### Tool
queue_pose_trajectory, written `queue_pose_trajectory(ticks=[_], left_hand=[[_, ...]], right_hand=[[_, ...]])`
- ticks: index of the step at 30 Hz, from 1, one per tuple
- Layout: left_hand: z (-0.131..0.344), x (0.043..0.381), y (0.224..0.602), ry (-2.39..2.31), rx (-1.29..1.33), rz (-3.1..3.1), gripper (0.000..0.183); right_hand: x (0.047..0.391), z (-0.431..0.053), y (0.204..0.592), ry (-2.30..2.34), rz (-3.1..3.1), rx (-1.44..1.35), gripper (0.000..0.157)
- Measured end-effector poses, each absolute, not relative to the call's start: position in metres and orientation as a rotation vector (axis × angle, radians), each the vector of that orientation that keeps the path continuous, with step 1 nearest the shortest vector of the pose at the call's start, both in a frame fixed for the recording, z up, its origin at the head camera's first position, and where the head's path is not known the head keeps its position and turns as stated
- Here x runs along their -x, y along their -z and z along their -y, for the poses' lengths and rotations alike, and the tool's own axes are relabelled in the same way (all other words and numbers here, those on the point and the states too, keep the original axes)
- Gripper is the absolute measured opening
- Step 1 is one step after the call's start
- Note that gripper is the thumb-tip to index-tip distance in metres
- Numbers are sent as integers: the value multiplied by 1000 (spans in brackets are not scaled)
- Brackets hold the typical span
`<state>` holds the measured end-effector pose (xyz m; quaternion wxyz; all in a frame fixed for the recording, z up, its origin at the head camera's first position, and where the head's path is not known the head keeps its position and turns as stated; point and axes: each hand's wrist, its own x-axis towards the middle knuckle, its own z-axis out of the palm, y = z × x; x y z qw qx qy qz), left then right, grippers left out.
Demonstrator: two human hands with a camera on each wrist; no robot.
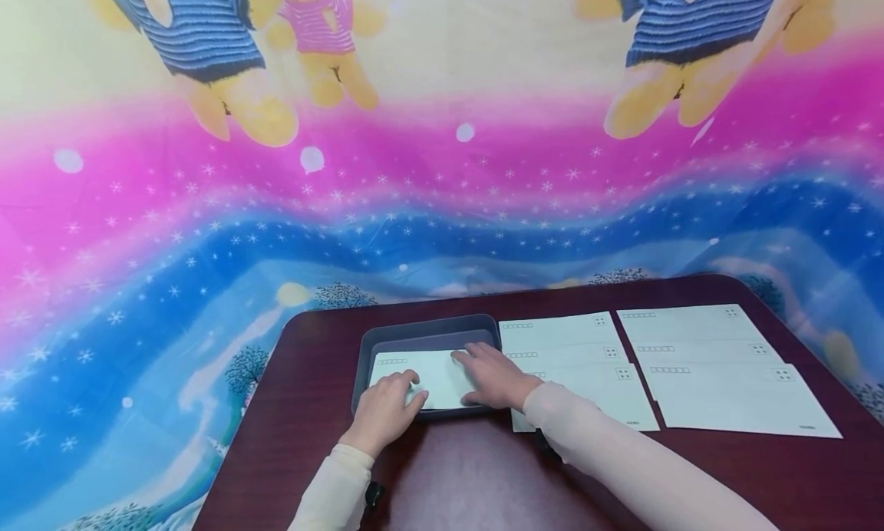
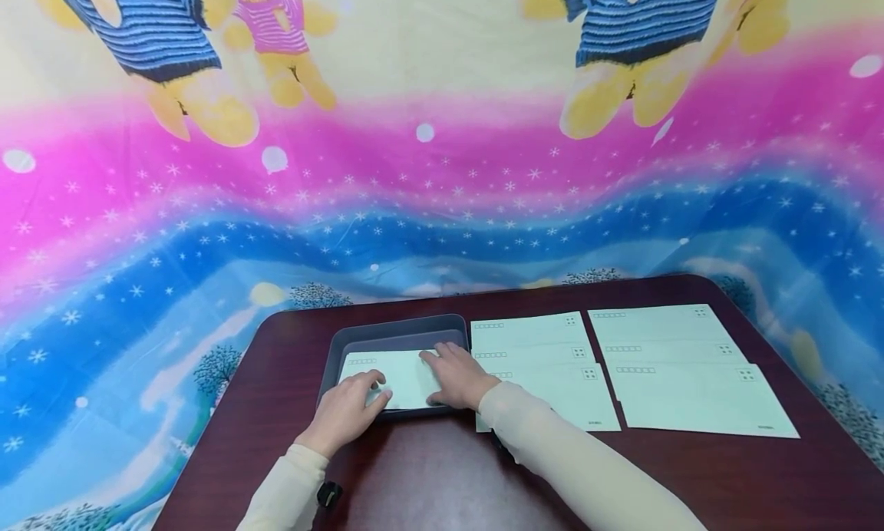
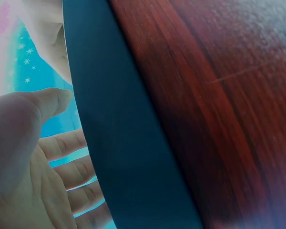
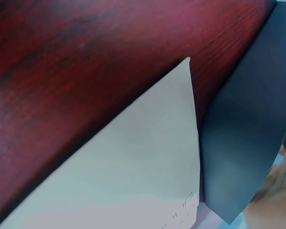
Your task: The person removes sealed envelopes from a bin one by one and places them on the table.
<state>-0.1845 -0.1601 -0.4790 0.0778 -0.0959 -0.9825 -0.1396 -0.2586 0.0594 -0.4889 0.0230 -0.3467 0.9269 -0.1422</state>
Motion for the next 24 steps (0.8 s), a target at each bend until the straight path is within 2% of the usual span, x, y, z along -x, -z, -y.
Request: queue_pose_trajectory(ticks=[17,24], left_hand=[[162,181,478,398,304,2938,26],[162,178,477,401,303,2948,25]], right_hand=[[258,-55,488,439,-2889,996,82],[254,-53,486,415,-2929,970,90]])
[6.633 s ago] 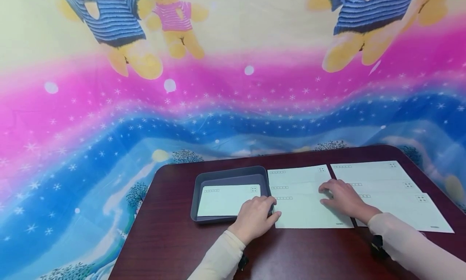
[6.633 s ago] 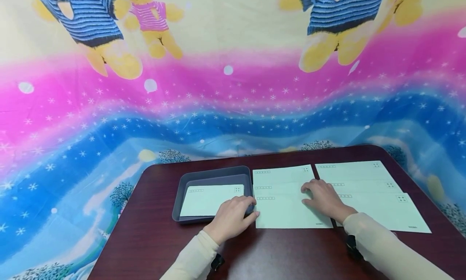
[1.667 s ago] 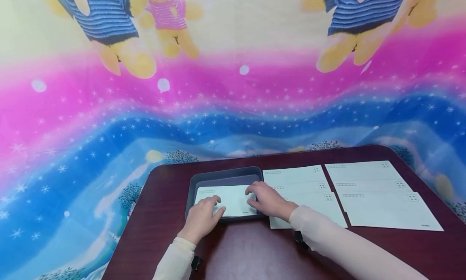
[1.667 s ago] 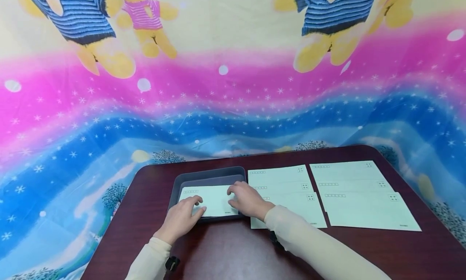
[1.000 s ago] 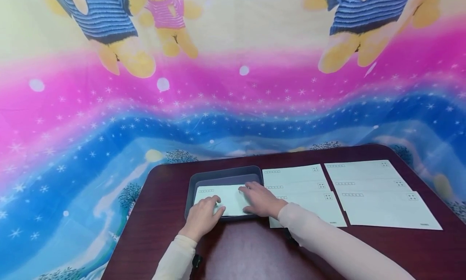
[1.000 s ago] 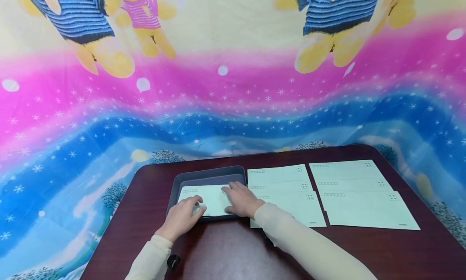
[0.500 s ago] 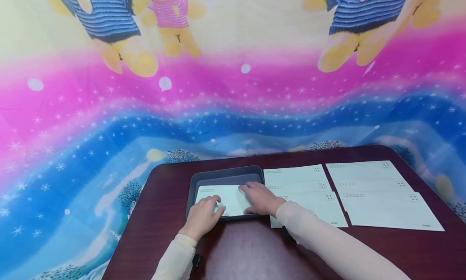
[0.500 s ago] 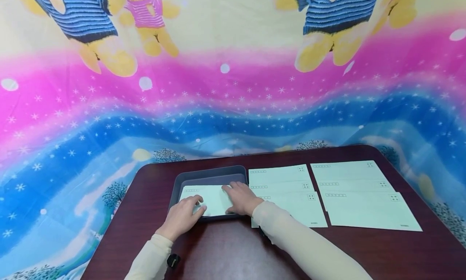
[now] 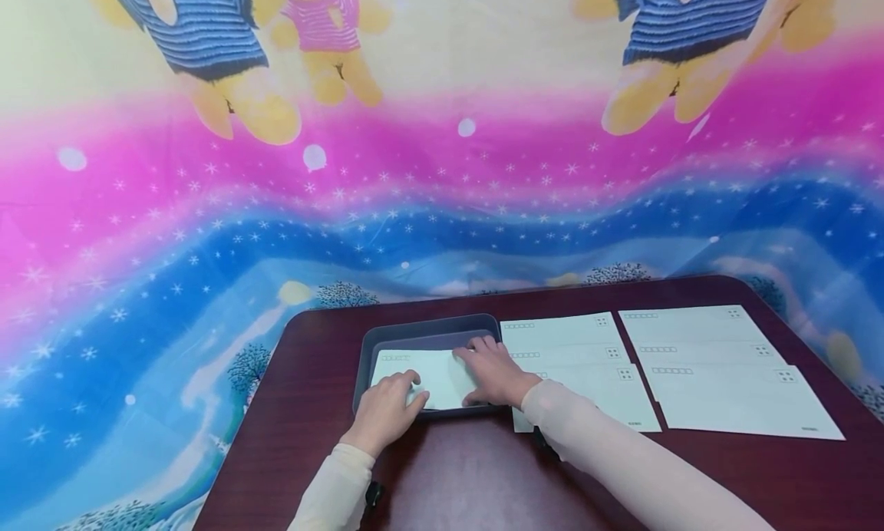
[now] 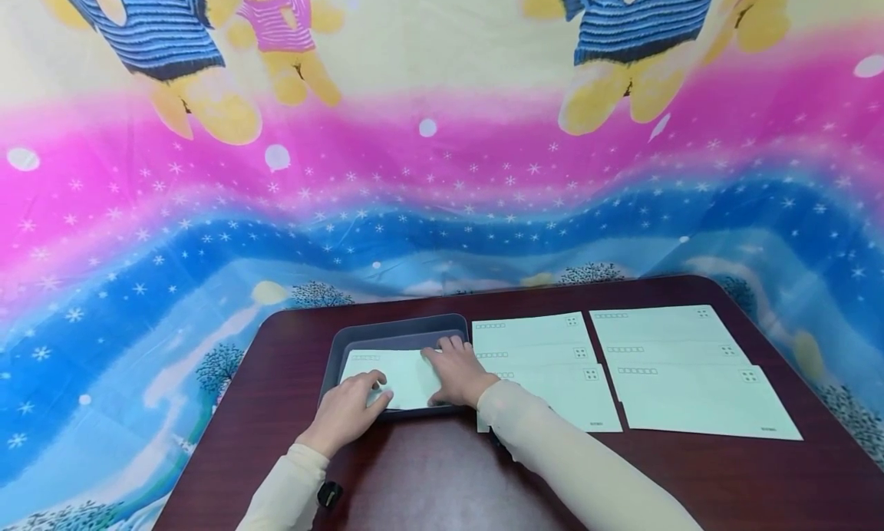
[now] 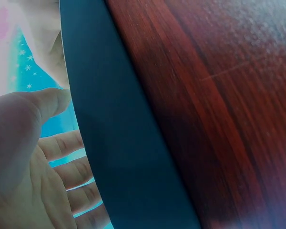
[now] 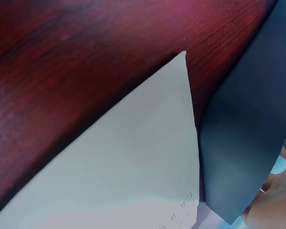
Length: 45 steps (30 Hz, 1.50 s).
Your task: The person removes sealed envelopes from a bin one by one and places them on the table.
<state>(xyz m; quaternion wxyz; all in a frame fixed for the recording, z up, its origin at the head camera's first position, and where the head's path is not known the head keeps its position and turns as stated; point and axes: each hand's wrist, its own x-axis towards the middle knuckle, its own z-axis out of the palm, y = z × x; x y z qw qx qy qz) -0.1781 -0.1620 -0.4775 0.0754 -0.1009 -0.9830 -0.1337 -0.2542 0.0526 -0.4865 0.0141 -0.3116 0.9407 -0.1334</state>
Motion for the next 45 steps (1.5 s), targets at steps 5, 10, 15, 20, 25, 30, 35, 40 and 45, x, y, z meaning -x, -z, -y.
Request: queue_pose_trajectory(ticks=[5,10,15,20,25,30,35,40,45], left_hand=[[161,175,475,408,295,2957,25],[161,172,472,422,284,2963,25],[161,168,470,428,279,2960,26],[161,169,470,426,283,2944,26],[161,171,471,421,292,2926,26],[162,174,471,408,290,2916,26],[163,174,469,411,283,2908,27],[162,175,466,431,287,2906,29],[161,176,463,449,280,2907,30]], right_hand=[[250,-52,483,411,-2950,984,97],[248,-51,481,442,-2946,973,99],[247,-50,482,569,-2910,935,91],[251,-49,481,678,-2909,929,68],[254,-48,480,777,-2907,925,44],[256,-46,476,861,-2884,873,34],[256,-47,474,920,-2866,832,32],[254,-49,467,963,-2868,799,31],[253,-50,461,969,-2867,808,30]])
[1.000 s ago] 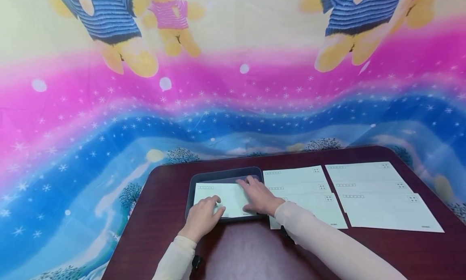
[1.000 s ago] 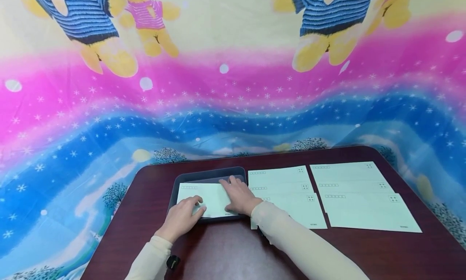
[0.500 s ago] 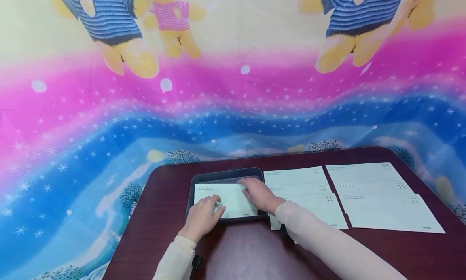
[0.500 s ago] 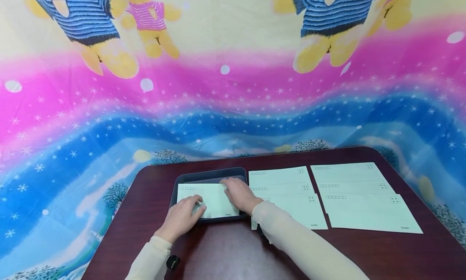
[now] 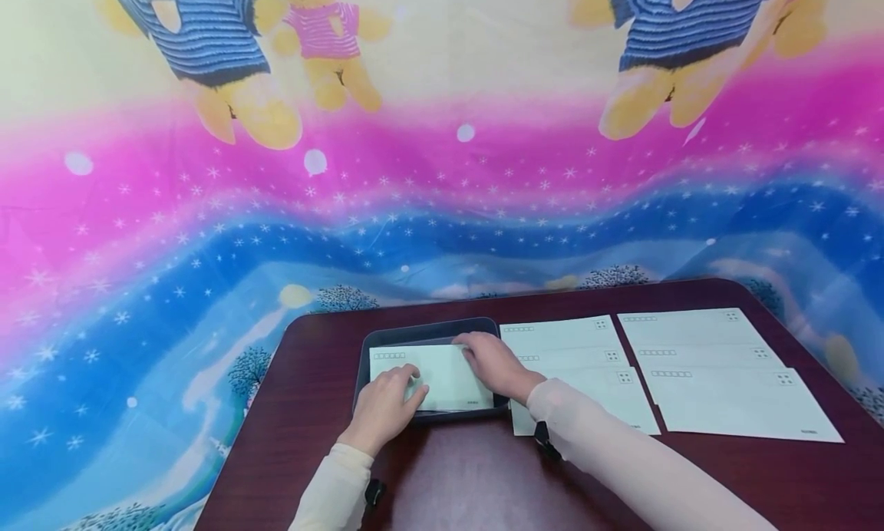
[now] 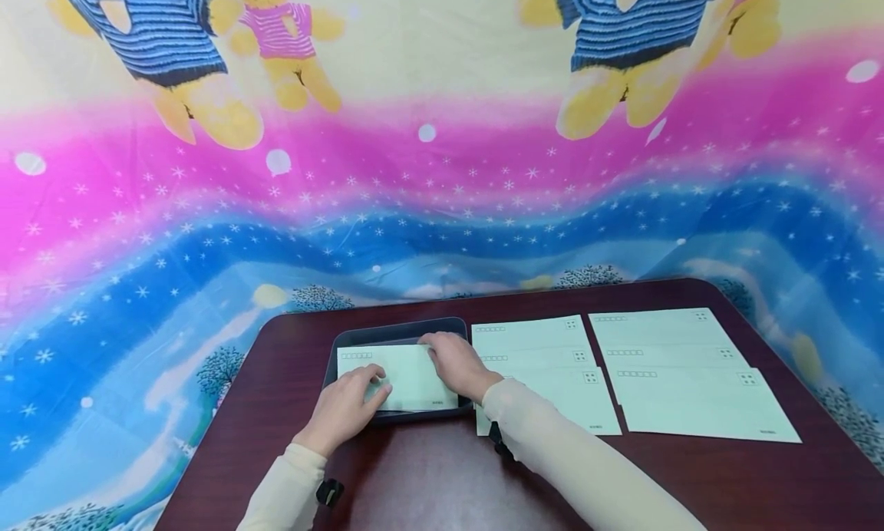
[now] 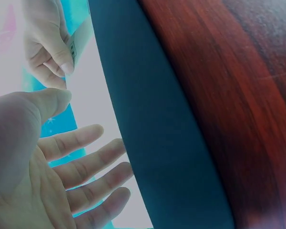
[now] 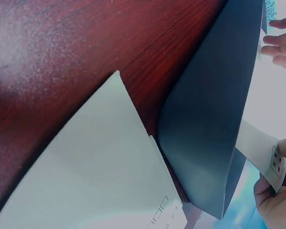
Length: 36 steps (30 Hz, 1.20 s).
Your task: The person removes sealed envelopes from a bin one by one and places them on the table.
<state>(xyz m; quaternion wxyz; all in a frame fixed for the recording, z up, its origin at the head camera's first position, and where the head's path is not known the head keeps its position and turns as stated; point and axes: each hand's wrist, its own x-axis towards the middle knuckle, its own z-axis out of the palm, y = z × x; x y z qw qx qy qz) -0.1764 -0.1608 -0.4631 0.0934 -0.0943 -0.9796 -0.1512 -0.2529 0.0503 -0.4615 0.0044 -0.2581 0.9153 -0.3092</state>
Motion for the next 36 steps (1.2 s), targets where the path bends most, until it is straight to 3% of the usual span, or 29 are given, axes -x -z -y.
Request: queue_pose_trajectory(ticks=[36], left_hand=[[149,178,447,496,279,2869,31]], right_hand=[[267,-89,444,1144,-2855,745,33]])
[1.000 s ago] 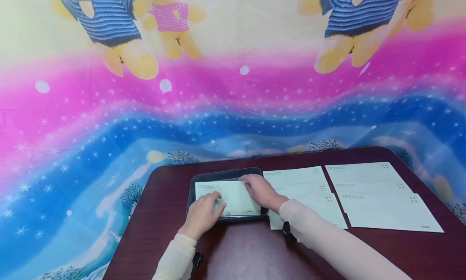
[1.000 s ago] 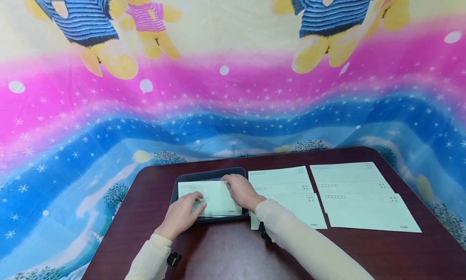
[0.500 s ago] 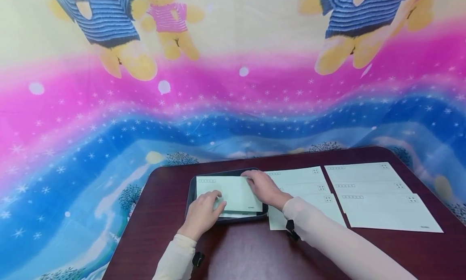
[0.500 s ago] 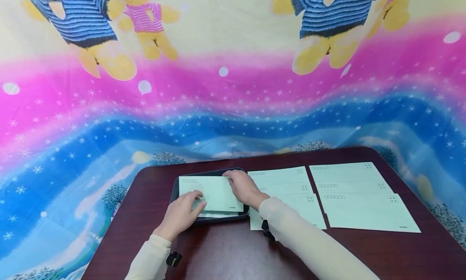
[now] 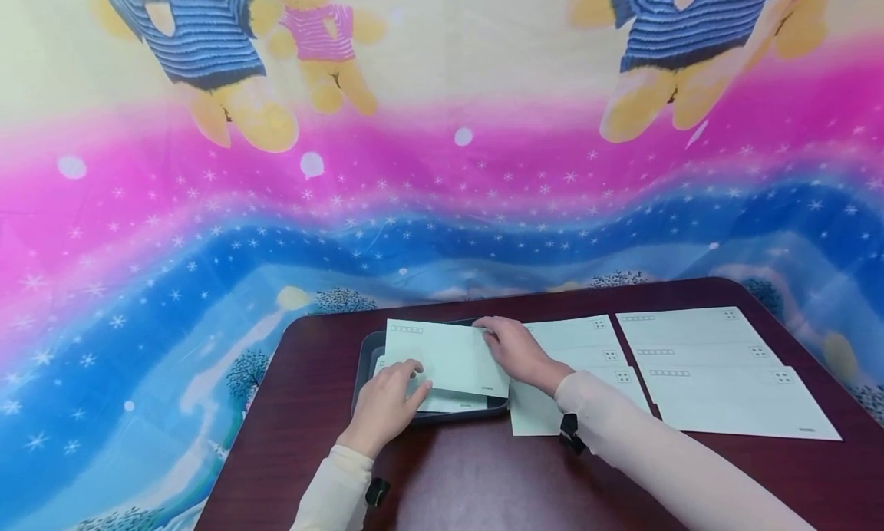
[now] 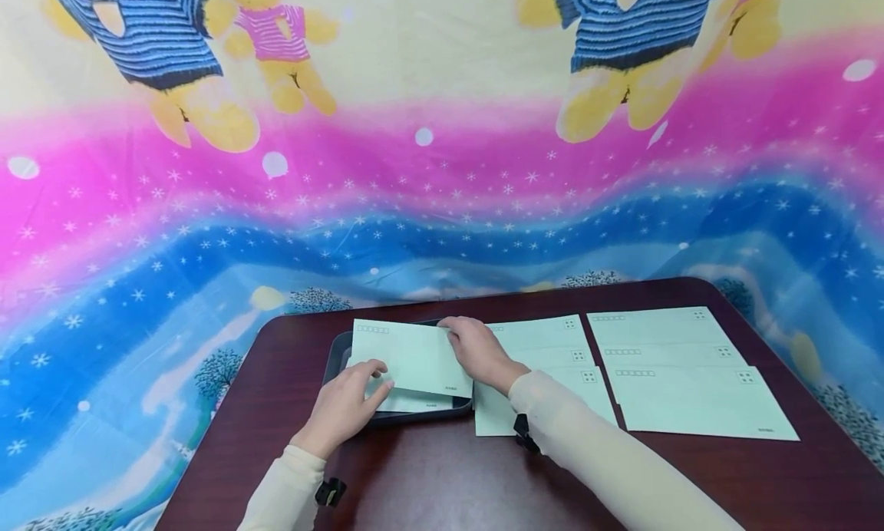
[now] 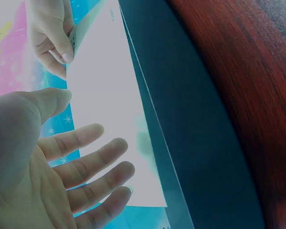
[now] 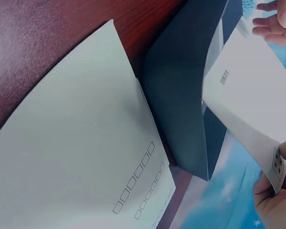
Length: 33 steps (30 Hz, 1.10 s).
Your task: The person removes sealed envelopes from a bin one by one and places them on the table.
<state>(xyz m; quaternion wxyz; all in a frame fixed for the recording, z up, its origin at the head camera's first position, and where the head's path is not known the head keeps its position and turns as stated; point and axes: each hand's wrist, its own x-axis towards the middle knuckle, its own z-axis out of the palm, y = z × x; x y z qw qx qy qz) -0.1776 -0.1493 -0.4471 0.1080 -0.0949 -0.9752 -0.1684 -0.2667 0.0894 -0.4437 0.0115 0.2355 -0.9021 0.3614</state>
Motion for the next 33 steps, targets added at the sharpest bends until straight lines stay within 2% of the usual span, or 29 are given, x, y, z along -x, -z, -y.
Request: queue_pose_trajectory(ticks=[33], left_hand=[[136,171,441,530,374,2849,29]], right_hand=[[262,-129,431,-1138,2749,-683,31]])
